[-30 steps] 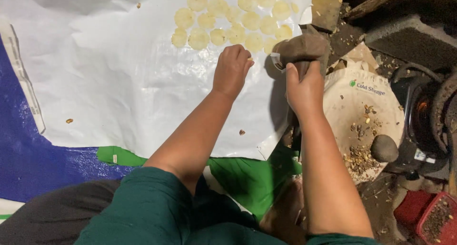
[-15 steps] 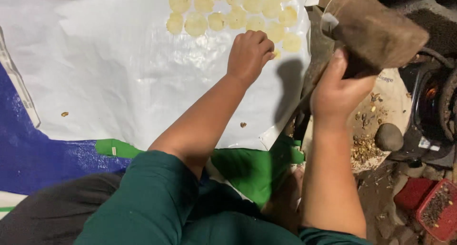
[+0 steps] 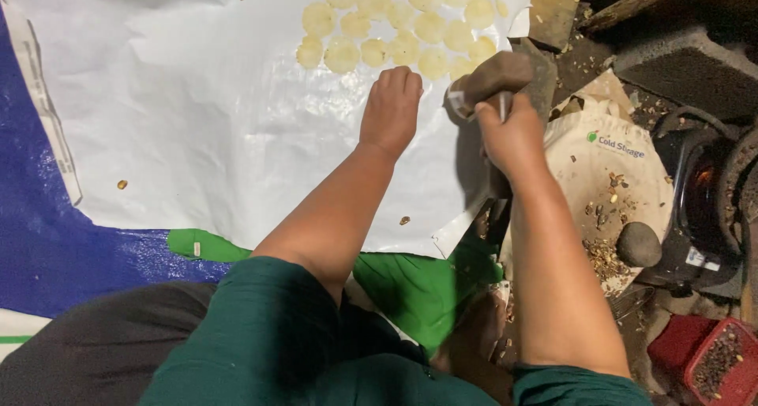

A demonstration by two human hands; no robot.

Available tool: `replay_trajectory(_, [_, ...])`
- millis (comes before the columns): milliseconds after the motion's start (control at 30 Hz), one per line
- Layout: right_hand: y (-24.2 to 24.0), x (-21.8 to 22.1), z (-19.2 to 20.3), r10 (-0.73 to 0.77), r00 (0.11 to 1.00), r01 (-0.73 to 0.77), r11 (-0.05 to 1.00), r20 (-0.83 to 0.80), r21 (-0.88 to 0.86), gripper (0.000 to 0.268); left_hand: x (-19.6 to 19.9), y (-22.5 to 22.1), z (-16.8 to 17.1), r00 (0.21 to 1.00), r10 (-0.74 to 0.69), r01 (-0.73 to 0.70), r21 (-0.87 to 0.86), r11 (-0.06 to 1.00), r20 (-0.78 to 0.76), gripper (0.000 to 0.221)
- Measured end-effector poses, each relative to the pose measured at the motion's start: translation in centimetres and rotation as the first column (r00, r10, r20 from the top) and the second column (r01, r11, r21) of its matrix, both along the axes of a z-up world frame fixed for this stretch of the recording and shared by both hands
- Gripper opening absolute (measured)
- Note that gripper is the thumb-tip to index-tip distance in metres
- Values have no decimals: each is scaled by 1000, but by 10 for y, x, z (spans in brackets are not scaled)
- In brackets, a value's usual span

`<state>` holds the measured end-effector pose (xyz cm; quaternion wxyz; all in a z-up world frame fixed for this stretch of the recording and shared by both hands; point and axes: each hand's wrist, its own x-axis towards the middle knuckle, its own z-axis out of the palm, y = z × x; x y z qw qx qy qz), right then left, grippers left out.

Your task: Crushing nuts with a stone, flattening dough with a mallet, and stirring a pot

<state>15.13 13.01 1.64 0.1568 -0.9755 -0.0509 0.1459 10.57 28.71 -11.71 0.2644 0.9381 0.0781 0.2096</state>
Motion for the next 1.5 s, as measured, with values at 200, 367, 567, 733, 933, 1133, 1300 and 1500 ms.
replay_trajectory(200, [14, -19, -28, -93, 926, 81, 996, 367, 47, 69, -6, 4, 10, 1000, -11, 10, -43, 999, -24, 11])
replay_trajectory(367, [8, -28, -61, -114, 985, 120, 992, 134, -37, 67, -30, 14, 2, 997, 65, -60, -117, 991, 42, 10])
replay_trajectory(567, [11, 4, 3, -19, 1000, 20, 999, 10, -50, 64, -51, 11, 11, 992, 18, 7, -204, 979, 121, 9])
replay_trajectory(733, [23, -15, -21, -113, 992, 115, 993, 52, -29, 69, -35, 8, 1, 994, 57, -29, -283, 959, 92, 6])
replay_trajectory(933, [31, 0, 23, -46, 998, 44, 996, 31, 74, 66, -2, 7, -17, 987, -133, 151, -232, 961, 92, 24])
replay_trajectory(1133, [30, -6, 69, 173, 859, -323, 913, 482, 248, 14, 14, 0, -9, 974, -63, 126, -287, 950, 219, 11])
replay_trajectory(1300, [31, -33, -62, -43, 976, 41, 999, 211, 15, 41, -13, 11, -8, 989, 123, -118, -63, 991, 86, 24])
replay_trajectory(1500, [19, 9, -22, 49, 999, -49, 998, -2, -42, 53, -39, 29, -7, 993, -108, 116, -262, 958, 44, 16])
